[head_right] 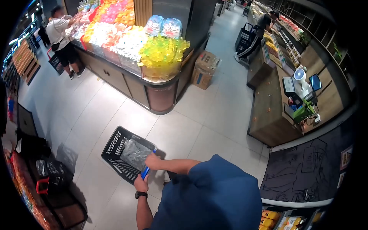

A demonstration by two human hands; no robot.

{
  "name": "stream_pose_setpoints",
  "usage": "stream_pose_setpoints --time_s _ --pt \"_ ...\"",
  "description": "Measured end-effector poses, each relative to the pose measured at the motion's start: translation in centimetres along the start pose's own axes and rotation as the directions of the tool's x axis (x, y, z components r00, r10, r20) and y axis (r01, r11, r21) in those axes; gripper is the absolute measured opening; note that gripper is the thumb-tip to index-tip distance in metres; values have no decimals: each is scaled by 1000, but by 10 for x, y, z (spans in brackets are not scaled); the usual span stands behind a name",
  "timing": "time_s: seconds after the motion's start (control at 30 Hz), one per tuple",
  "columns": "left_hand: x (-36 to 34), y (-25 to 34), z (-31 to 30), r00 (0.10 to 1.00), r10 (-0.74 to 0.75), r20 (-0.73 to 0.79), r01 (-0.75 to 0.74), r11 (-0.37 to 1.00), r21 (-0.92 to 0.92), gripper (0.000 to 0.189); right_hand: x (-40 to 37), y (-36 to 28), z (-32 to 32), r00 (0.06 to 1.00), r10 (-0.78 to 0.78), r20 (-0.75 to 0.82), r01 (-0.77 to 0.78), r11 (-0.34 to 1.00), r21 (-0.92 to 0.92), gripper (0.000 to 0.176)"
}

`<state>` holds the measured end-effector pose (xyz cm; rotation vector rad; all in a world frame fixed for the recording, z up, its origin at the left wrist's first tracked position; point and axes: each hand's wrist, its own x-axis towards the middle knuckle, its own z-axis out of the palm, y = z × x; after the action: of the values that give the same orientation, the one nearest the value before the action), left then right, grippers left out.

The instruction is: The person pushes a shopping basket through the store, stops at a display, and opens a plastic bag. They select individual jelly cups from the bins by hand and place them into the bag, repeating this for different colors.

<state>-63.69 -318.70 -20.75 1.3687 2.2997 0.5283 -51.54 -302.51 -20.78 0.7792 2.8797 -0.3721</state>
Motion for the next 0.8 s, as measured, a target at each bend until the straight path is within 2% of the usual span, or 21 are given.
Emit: stream_pose_setpoints --time_s 0.07,0.1,0.2,0.27,0.4,0.5,0.6,0.63,0.67,0.73,0.8 --pt "22 -9 -9 1000 -6 1 6 1000 13 46 25 4 -23 996 -28 87 25 999 36 12" --pt "40 -12 -15 1000 1 11 -1 1000 22 46 42 12 -25 996 -19 84 15 999 48 12" --pt "65 -25 -38 997 -26 77 26 1000 11 43 78 16 -23 988 -126 94 116 988 106 16" --pt "85 -34 -48 990 -66 121 58 996 69 42 98 19 -43 954 -180 239 132 969 207 18" --pt "111 -47 -72 974 -92 207 58 985 163 38 117 18 -25 958 -256 127 193 907 374 26" --pt "123 -57 -82 962 -78 261 0 959 284 20 116 7 -19 958 -217 185 110 881 460 32" --pt "120 -88 -78 953 -2 304 -93 950 297 19 109 -12 -1 968 -196 154 89 849 521 30" --pt "116 -97 -77 934 7 356 -127 942 312 17 100 -17 -3 962 -234 140 127 839 529 34" --pt "112 -107 -75 931 41 362 -153 945 289 17 94 -25 -5 963 -234 134 129 835 535 34" --pt "102 -120 -77 916 128 381 -232 942 241 14 86 -44 -7 939 -198 282 27 859 511 35" --pt "93 -132 -79 887 147 438 -268 936 229 14 82 -60 6 940 -206 271 42 860 508 35"
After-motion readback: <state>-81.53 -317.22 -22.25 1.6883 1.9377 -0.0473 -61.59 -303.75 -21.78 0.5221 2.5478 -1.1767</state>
